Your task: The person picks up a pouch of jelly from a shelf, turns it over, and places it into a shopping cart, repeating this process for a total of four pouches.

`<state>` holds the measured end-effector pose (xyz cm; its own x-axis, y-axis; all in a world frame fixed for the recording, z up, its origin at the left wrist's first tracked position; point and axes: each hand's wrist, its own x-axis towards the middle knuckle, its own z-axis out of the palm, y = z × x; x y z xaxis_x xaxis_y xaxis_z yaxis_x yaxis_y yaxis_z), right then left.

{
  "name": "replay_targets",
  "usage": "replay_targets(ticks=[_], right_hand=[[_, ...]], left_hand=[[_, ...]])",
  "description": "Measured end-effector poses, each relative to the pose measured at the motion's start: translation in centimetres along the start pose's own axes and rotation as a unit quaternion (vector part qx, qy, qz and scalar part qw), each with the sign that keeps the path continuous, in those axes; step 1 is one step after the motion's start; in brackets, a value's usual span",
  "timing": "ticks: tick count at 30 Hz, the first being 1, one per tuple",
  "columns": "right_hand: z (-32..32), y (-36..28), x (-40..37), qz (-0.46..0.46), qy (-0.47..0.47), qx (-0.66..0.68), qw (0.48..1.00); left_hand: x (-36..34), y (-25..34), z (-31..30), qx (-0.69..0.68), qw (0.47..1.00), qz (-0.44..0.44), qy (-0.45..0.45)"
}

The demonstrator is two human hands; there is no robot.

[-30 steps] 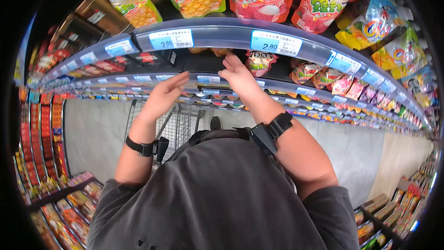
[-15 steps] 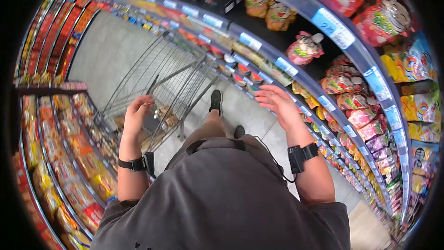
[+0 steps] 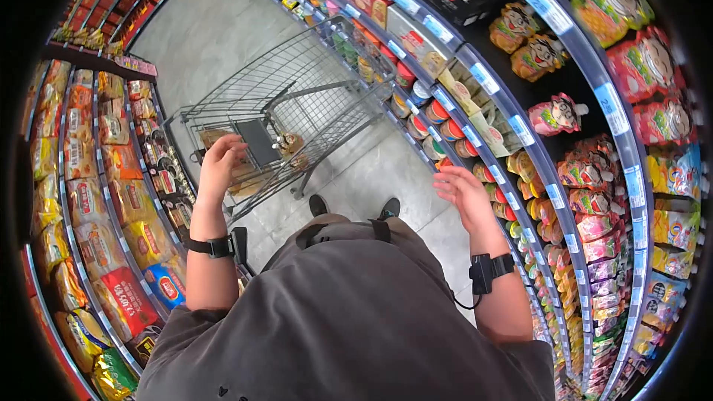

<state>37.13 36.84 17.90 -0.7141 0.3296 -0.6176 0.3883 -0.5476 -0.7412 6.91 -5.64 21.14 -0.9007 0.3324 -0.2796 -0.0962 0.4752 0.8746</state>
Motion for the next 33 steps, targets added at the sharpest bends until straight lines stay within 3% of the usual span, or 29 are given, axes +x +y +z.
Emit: replay_targets(ticks=[5,11,18,25,33], right_hand=[[7.0,1.5,2.8,0.001,-0.023,-0.04,0.999],[18.7,2.9,5.8,0.018,-0.079,-0.085,0.993],[29.8,3.0,8.1,0.021,-0.105,-0.152,0.982],[34.6,3.5,9.6,0.05,-0.124,-0.17,0.976],[36.1,3.5,15.4,0.115,-0.133,-0.189,0.966]], left_hand=[[-0.3,-3.0,-6.2,0.033,0.999,0.019,0.016],[-1.7,-10.4,-15.3,-0.014,0.999,-0.026,0.036],[-2.5,-15.9,-21.6,-0.088,0.994,-0.058,0.033],[-1.4,-17.3,-22.7,-0.152,0.985,-0.077,0.033],[4.3,-18.1,-17.4,-0.218,0.97,-0.104,-0.001]])
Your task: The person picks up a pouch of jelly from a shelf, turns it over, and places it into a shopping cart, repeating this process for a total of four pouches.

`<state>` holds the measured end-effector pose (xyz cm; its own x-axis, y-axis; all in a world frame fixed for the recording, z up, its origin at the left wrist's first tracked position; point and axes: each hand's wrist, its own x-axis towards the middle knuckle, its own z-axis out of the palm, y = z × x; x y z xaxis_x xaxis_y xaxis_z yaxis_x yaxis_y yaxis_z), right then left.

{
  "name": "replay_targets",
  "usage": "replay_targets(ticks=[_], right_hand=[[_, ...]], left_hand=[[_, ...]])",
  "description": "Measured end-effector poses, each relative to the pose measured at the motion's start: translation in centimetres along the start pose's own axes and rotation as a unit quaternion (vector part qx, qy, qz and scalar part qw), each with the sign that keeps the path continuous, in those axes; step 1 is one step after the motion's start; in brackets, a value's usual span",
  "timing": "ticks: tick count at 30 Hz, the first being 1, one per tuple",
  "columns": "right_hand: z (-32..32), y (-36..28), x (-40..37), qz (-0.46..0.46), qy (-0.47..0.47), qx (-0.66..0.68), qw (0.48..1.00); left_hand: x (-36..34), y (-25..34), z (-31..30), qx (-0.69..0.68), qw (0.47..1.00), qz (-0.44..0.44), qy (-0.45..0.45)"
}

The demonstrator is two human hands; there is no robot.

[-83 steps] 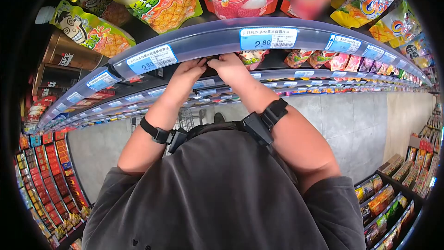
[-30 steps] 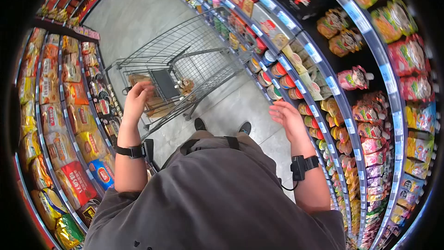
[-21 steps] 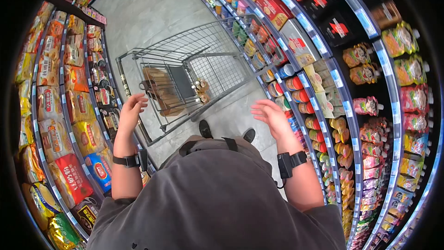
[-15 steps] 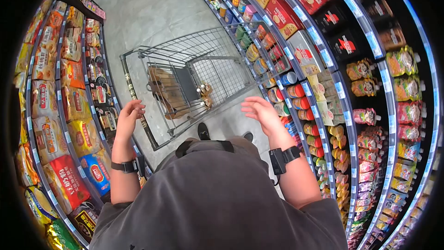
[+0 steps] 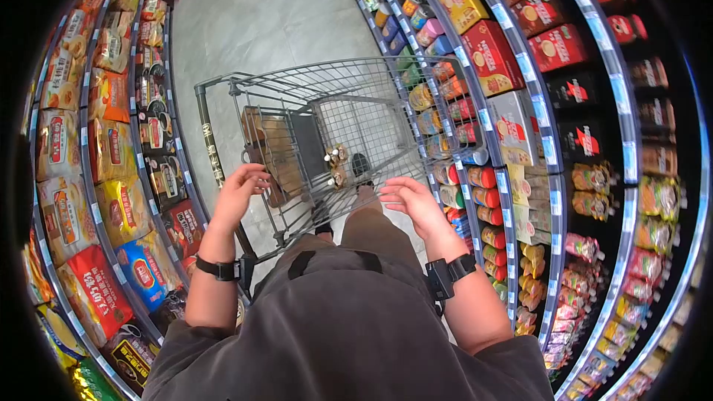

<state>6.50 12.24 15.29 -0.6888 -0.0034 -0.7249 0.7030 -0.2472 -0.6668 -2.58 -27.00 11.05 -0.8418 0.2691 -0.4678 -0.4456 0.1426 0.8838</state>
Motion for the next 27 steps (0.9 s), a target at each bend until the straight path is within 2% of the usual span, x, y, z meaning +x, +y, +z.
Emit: replay_targets(ticks=[5,7,9,14,18,20,21,22,23,24,27], right_hand=[[-1.4,-0.3,6.9,0.032,-0.039,0.018,0.999],[-1.4,-0.3,10.3,0.081,-0.04,-0.004,0.996],[-1.4,0.4,13.9,0.115,-0.046,-0.017,0.992],[-1.6,4.5,23.1,0.21,-0.066,-0.053,0.974],[-2.4,9.7,29.4,0.243,-0.076,-0.105,0.961],[-2.9,12.3,32.5,0.26,-0.077,-0.111,0.956],[-3.5,14.6,34.0,0.218,-0.113,-0.136,0.96],[-3.1,13.1,34.7,0.172,-0.145,-0.164,0.96],[-2.5,11.7,35.3,0.289,-0.053,-0.085,0.952],[-2.3,11.4,36.1,0.292,-0.056,-0.088,0.951],[-2.1,11.3,37.9,0.314,-0.068,-0.076,0.944]], left_hand=[[4.0,-1.3,4.4,0.089,0.994,-0.062,-0.011],[6.0,-2.4,6.1,0.145,0.987,-0.069,-0.025],[8.1,-3.8,7.9,0.135,0.985,-0.103,-0.036],[14.0,-12.2,12.1,0.14,0.968,-0.202,-0.049],[17.3,-15.2,15.9,0.175,0.949,-0.261,-0.013],[18.8,-18.3,17.3,0.218,0.956,-0.192,0.048],[19.2,-19.5,17.6,0.214,0.955,-0.2,0.048],[20.0,-20.5,18.2,0.176,0.959,-0.216,0.06],[20.7,-21.6,18.9,0.138,0.96,-0.232,0.07],[21.4,-20.6,19.4,0.1,0.967,-0.22,0.075],[22.9,-22.9,20.1,0.135,0.957,-0.247,0.074]])
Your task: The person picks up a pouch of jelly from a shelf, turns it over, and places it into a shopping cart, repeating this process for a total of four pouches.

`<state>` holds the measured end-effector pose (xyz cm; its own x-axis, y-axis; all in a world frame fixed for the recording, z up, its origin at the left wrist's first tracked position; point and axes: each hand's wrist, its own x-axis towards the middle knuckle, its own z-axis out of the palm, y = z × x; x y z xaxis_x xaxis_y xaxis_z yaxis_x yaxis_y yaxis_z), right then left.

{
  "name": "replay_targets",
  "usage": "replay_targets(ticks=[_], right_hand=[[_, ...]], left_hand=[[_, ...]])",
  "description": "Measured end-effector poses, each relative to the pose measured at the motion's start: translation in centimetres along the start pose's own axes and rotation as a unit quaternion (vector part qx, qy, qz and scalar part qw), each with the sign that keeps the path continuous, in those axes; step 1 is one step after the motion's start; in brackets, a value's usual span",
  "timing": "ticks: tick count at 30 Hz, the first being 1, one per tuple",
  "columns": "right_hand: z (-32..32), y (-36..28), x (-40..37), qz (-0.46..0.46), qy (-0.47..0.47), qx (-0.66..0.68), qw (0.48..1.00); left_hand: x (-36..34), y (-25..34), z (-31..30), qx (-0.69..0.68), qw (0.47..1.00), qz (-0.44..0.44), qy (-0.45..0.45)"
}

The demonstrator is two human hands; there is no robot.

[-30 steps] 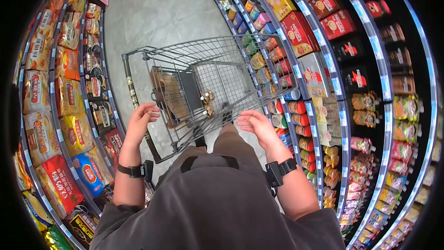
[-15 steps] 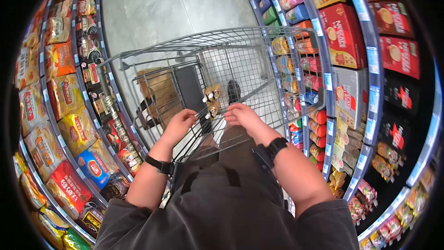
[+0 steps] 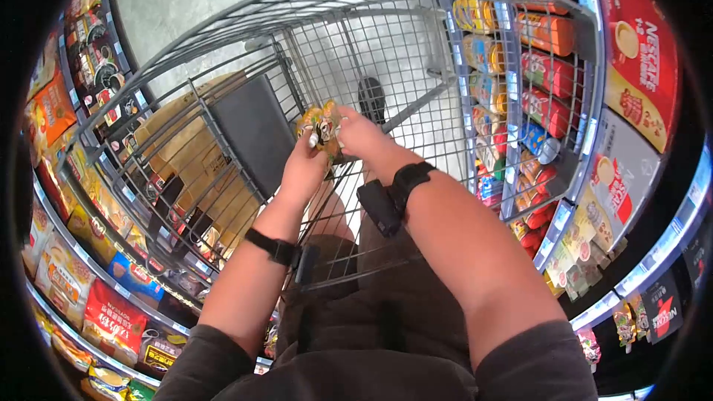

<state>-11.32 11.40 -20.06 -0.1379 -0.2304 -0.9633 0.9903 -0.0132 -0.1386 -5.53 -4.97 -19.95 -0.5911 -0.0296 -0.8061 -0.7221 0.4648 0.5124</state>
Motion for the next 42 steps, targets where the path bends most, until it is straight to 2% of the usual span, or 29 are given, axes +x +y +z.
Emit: replay_targets(ticks=[1,2,4,5,6,8,10,12,13,14,15,16,18,19,20,22,24,26,28,29,34,36,38,39,40,42], right_hand=[[0.0,0.0,0.4,-0.032,-0.024,-0.023,0.999],[-0.1,-0.2,0.5,-0.068,-0.045,-0.047,0.996],[0.2,-0.1,0.7,-0.051,-0.039,-0.021,0.998],[0.1,0.6,1.7,-0.052,-0.052,-0.061,0.995],[0.1,0.7,2.1,-0.054,-0.065,-0.104,0.991],[0.1,1.4,2.2,-0.056,-0.051,-0.124,0.989],[0.5,1.0,0.8,-0.154,0.014,-0.216,0.964],[0.1,1.2,-0.5,-0.142,0.016,-0.189,0.972],[-0.2,1.5,-0.6,-0.125,0.013,-0.188,0.974],[-0.5,1.7,-0.8,-0.109,0.01,-0.187,0.976],[-0.3,0.8,-2.7,-0.078,-0.004,-0.166,0.983],[-0.2,1.0,-3.8,-0.086,-0.003,-0.17,0.982],[0.2,1.2,-6.1,-0.187,-0.056,-0.089,0.977],[0.4,0.9,-7.5,-0.193,-0.076,-0.125,0.97],[0.8,0.8,-8.9,-0.238,-0.099,-0.157,0.954],[2.2,0.4,-12.1,-0.239,-0.161,-0.139,0.947],[3.6,0.3,-16.1,-0.227,-0.178,-0.129,0.949],[5.4,0.5,-19.9,-0.185,-0.206,-0.106,0.955],[7.0,1.9,-22.5,-0.222,-0.207,-0.114,0.946],[7.7,2.5,-24.0,-0.217,-0.23,-0.086,0.945],[12.8,4.2,-31.7,-0.226,-0.308,-0.077,0.921],[14.5,4.4,-35.0,-0.251,-0.287,-0.093,0.92],[16.1,5.1,-37.7,-0.269,-0.327,-0.115,0.899],[16.5,5.9,-38.2,-0.291,-0.337,-0.115,0.888],[16.8,6.6,-39.0,-0.316,-0.324,-0.137,0.881],[17.2,8.2,-41.2,-0.341,-0.296,-0.137,0.882]], left_hand=[[-0.4,2.3,-0.3,0.086,0.996,0.002,0.014],[-0.3,3.7,-0.2,0.09,0.996,0.0,0.01],[0.2,5.3,0.1,0.099,0.994,-0.034,0.003],[1.3,2.9,1.1,0.106,0.994,-0.012,0.029],[1.2,3.5,1.1,0.102,0.994,-0.009,0.029],[0.6,4.8,0.9,0.141,0.99,0.01,0.023],[-0.1,5.6,0.1,0.134,0.99,0.041,0.03],[-1.5,6.6,-1.2,0.172,0.982,0.068,-0.041],[-2.5,7.4,-1.9,0.174,0.978,0.105,-0.044],[-3.5,8.2,-2.8,0.173,0.978,0.111,-0.038],[-4.7,9.2,-3.8,0.186,0.974,0.108,-0.071],[-6.0,9.9,-4.9,0.2,0.969,0.107,-0.102],[-8.8,11.0,-7.4,0.211,0.962,0.146,-0.092],[-10.5,11.9,-9.0,0.197,0.96,0.166,-0.113],[-12.3,12.6,-10.5,0.183,0.956,0.185,-0.135],[-15.7,13.2,-13.6,0.16,0.959,0.199,-0.125],[-19.0,13.2,-16.7,0.109,0.971,0.175,-0.122],[-21.5,11.6,-18.9,0.025,0.977,0.184,-0.107],[-24.3,11.6,-21.0,-0.151,0.964,0.182,-0.119],[-26.1,11.8,-22.6,-0.133,0.971,0.158,-0.119],[-32.5,11.8,-26.8,-0.14,0.961,0.223,-0.081],[-34.6,12.4,-27.2,-0.195,0.942,0.263,-0.073],[-35.8,12.8,-27.7,-0.181,0.932,0.295,-0.105],[-36.4,12.9,-27.4,-0.22,0.915,0.313,-0.126],[-37.1,13.5,-26.8,-0.259,0.896,0.326,-0.156],[-38.5,14.4,-25.9,-0.222,0.891,0.34,-0.2]])
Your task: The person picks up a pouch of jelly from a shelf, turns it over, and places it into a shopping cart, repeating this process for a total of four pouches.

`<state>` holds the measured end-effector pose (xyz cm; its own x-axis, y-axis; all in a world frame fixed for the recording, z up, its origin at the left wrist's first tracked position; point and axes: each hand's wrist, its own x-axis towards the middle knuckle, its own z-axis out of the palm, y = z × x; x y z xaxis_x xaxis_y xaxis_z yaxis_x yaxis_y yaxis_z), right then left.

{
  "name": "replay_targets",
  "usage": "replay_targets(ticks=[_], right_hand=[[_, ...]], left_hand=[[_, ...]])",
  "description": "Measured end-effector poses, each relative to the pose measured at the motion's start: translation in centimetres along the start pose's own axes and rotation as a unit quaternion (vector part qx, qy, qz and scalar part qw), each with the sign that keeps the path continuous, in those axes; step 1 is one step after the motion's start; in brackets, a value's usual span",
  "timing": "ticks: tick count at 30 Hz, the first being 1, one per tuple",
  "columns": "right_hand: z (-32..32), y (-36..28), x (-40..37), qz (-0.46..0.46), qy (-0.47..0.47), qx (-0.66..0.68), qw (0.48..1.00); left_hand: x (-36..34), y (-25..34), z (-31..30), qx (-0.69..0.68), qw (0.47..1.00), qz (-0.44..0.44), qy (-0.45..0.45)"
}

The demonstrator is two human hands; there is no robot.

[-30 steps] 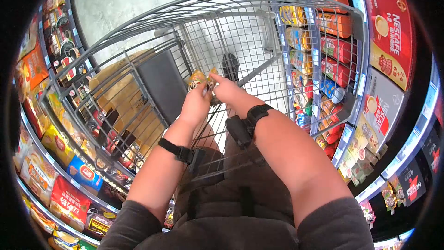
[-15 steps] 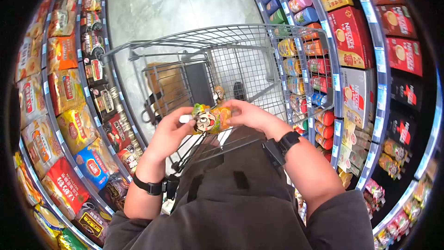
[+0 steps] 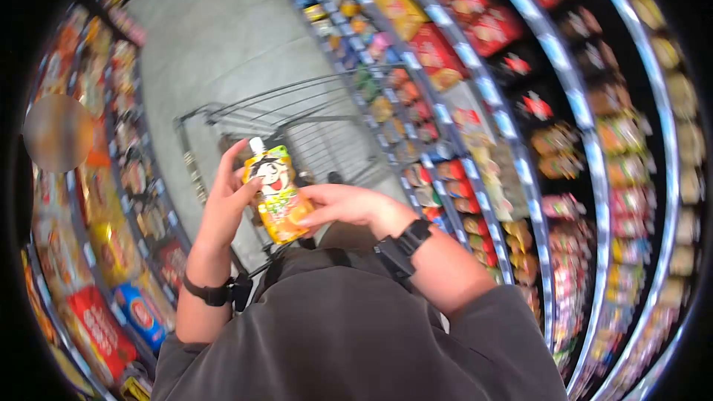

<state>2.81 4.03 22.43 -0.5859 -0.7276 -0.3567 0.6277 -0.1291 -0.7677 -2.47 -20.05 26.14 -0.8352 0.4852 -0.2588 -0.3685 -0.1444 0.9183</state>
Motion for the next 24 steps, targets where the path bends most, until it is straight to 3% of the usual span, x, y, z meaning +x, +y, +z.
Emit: replay_targets(ticks=[2,6,8,10,12,14,16,18,21,24], right_hand=[[1.1,0.3,-2.3,-0.001,0.051,-0.012,0.999],[3.0,1.1,-7.6,-0.073,0.162,0.006,0.984],[3.8,1.6,-10.1,-0.108,0.204,0.004,0.973],[3.7,2.7,-12.0,-0.093,0.284,-0.025,0.954],[3.6,3.5,-13.7,-0.108,0.331,-0.048,0.936],[3.9,3.5,-15.6,-0.04,0.393,-0.159,0.905],[4.2,4.2,-17.1,-0.049,0.432,-0.211,0.876],[4.4,4.9,-19.0,0.004,0.472,-0.275,0.837],[3.2,8.5,-21.5,-0.027,0.493,-0.225,0.84],[2.5,11.0,-24.7,-0.031,0.509,-0.187,0.839]], left_hand=[[0.3,-0.9,2.1,-0.028,0.998,0.046,-0.037],[0.6,-2.1,5.2,-0.034,0.987,0.033,-0.154],[0.5,-2.0,7.3,0.042,0.982,0.0,-0.186],[1.0,-2.9,8.8,0.092,0.955,-0.042,-0.28],[1.7,-5.1,9.7,0.235,0.917,-0.017,-0.321],[1.6,-5.7,12.0,0.227,0.922,-0.006,-0.314],[1.5,-5.2,14.2,0.377,0.869,-0.051,-0.315],[1.7,-6.2,16.4,0.392,0.862,-0.044,-0.32],[1.8,-7.0,20.4,0.438,0.829,0.038,-0.345],[2.3,-8.9,24.8,0.486,0.788,0.028,-0.377]])
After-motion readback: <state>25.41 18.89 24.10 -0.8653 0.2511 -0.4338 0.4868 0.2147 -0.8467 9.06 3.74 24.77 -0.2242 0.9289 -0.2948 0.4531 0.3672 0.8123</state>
